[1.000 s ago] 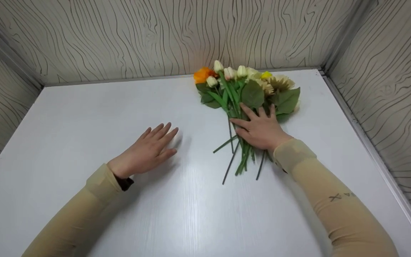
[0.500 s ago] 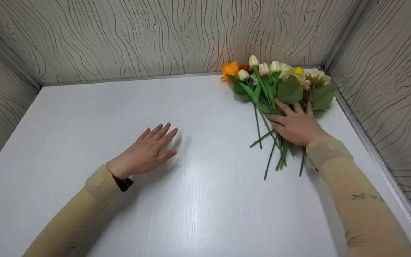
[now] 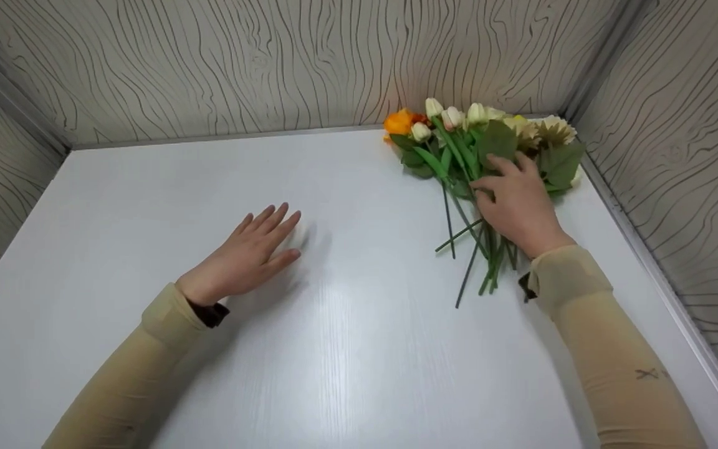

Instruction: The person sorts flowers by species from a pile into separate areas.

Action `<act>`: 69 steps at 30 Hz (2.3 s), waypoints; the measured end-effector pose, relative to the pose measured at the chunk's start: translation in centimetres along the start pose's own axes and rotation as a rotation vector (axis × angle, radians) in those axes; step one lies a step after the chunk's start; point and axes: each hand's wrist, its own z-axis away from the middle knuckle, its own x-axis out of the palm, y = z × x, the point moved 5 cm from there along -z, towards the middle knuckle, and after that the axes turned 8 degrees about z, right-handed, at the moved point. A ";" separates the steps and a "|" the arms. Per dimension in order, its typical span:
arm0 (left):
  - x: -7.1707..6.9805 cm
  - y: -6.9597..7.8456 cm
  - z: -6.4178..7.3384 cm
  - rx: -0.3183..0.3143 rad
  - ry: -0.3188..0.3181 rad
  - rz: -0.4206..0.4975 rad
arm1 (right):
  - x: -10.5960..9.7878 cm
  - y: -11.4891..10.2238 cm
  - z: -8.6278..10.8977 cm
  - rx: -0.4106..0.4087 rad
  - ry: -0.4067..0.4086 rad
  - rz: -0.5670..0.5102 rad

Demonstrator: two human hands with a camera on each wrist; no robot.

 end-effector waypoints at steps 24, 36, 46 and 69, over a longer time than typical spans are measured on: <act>0.6 0.0 -0.8 0.021 0.021 0.157 | 4.1 -1.0 -1.6 0.220 -0.332 -0.075; -1.4 -0.1 -0.7 -0.016 0.331 0.538 | 2.4 -6.6 -1.2 0.221 -0.278 -0.401; -1.9 2.4 -1.8 0.066 0.421 0.997 | 3.4 -16.8 0.0 0.026 -0.136 -0.590; -0.7 2.4 -2.0 0.060 0.495 1.223 | 6.3 -20.7 0.9 -0.110 -0.127 -0.694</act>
